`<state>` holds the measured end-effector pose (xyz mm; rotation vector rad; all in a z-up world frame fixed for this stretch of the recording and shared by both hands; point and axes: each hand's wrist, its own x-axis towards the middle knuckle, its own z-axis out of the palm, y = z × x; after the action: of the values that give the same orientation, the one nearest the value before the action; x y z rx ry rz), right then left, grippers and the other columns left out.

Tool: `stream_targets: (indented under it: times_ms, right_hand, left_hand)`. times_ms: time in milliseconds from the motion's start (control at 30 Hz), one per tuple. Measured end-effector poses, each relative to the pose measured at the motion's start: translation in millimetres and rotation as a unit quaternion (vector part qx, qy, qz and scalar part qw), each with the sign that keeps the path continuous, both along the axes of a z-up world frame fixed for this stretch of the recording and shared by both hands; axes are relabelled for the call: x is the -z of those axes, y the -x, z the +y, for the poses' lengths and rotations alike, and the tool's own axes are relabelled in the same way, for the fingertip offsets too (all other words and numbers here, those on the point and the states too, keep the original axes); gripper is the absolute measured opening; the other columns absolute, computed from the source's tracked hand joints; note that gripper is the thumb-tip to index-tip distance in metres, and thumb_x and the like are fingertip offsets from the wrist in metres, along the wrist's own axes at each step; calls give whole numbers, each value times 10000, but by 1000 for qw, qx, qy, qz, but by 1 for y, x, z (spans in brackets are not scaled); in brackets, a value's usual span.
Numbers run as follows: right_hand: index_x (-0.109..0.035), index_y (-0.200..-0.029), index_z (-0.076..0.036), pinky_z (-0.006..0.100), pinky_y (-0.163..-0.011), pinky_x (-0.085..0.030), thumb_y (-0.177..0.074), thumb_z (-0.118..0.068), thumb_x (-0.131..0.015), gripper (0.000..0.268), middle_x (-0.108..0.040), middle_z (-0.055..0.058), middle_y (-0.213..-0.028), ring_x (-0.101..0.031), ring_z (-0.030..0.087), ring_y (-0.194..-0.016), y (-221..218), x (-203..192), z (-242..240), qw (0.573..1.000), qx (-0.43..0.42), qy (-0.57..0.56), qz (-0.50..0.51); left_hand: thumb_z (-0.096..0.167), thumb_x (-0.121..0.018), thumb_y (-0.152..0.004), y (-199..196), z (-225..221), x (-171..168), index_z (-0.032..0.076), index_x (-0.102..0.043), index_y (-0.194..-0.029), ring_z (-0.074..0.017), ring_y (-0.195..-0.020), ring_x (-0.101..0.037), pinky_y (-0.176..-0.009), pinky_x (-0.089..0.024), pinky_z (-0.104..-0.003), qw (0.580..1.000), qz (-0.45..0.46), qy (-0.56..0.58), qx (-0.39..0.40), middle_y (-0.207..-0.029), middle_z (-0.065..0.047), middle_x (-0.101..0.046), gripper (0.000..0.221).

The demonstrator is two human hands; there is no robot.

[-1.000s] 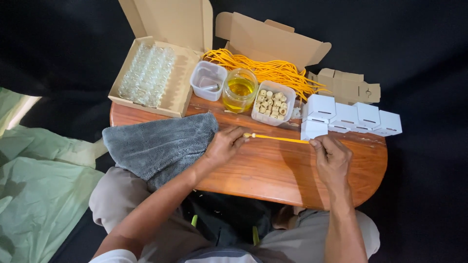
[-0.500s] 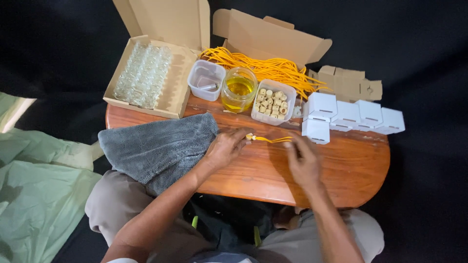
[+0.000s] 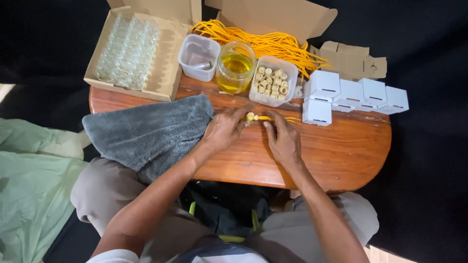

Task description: The person assembles cardboard packaging and places items inside it by hand. They fold the cardboard into a small box, place a component into it, and close the lid.

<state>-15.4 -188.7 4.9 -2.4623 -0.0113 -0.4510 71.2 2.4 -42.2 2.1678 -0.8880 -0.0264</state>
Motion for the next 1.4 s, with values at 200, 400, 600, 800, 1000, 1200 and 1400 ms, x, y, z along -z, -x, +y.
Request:
stream_targets:
  times_ms: [200, 400, 600, 800, 1000, 1200, 1400]
  right_hand:
    - [-611, -1322, -106, 527, -834, -575, -1009, -128, -610, 314, -730, 204, -1152, -711, 433, -988, 1, -7, 2, 1000, -5, -25, -11]
    - [-662, -1337, -156, 420, -870, -583, -995, -150, -655, 342, -731, 97, -1229, -727, 317, -1036, 8, 32, -19, 998, 20, -11, -56]
    - [-787, -1073, -49, 401, -713, -561, -1103, -76, -658, 136, -750, 154, -872, -722, 337, -781, -38, -24, -103, 962, 187, 90, -179]
    - [-809, -1196, -63, 546, -659, -517, -873, -119, -849, 330, -686, 234, -980, -640, 464, -821, -90, -19, -257, 898, 284, 330, -56]
    - [-725, -1071, -75, 575, -718, -515, -893, -321, -814, 316, -676, 198, -1051, -636, 431, -949, -119, 27, -330, 860, 361, 347, 97]
    - [-741, -1022, -84, 533, -624, -553, -907, -439, -821, 382, -686, 189, -945, -670, 420, -836, -130, 40, -354, 854, 354, 364, 116]
    - [-818, -1036, -102, 530, -705, -565, -856, -289, -861, 263, -749, 186, -1011, -712, 404, -921, -136, 23, -340, 860, 365, 329, 140]
  left_hand:
    - [140, -706, -882, 2, 0, -31, 155, -617, -1299, -351, -1123, -686, -1000, -534, -456, 1000, -9, 1, -26, -1110, -153, -739, 426]
    - [145, -710, -907, -2, -6, -16, 94, -617, -1312, -307, -1299, -587, -1175, -412, -399, 998, -49, 10, -40, -1179, -156, -726, 419]
    - [173, -752, -865, -1, -4, -21, 99, -612, -1321, -267, -1323, -573, -1185, -408, -360, 998, -37, -8, -50, -1184, -142, -725, 484]
    - [-24, -680, -835, 1, -6, -25, 15, -536, -1376, -347, -1403, -467, -1090, -457, -448, 998, 2, 55, -13, -1392, -195, -581, 561]
    - [156, -738, -879, 2, -7, -14, -22, -463, -1433, -365, -1395, -478, -1209, -339, -445, 998, -15, 53, -27, -1457, -224, -540, 644]
    - [219, -757, -879, 3, -10, -6, 10, -453, -1442, -435, -1381, -477, -1189, -365, -491, 999, -7, -3, -32, -1438, -257, -532, 673]
    - [236, -708, -918, 3, -10, -6, 4, -457, -1448, -385, -1412, -453, -1212, -332, -477, 999, -8, -14, -28, -1463, -227, -534, 630]
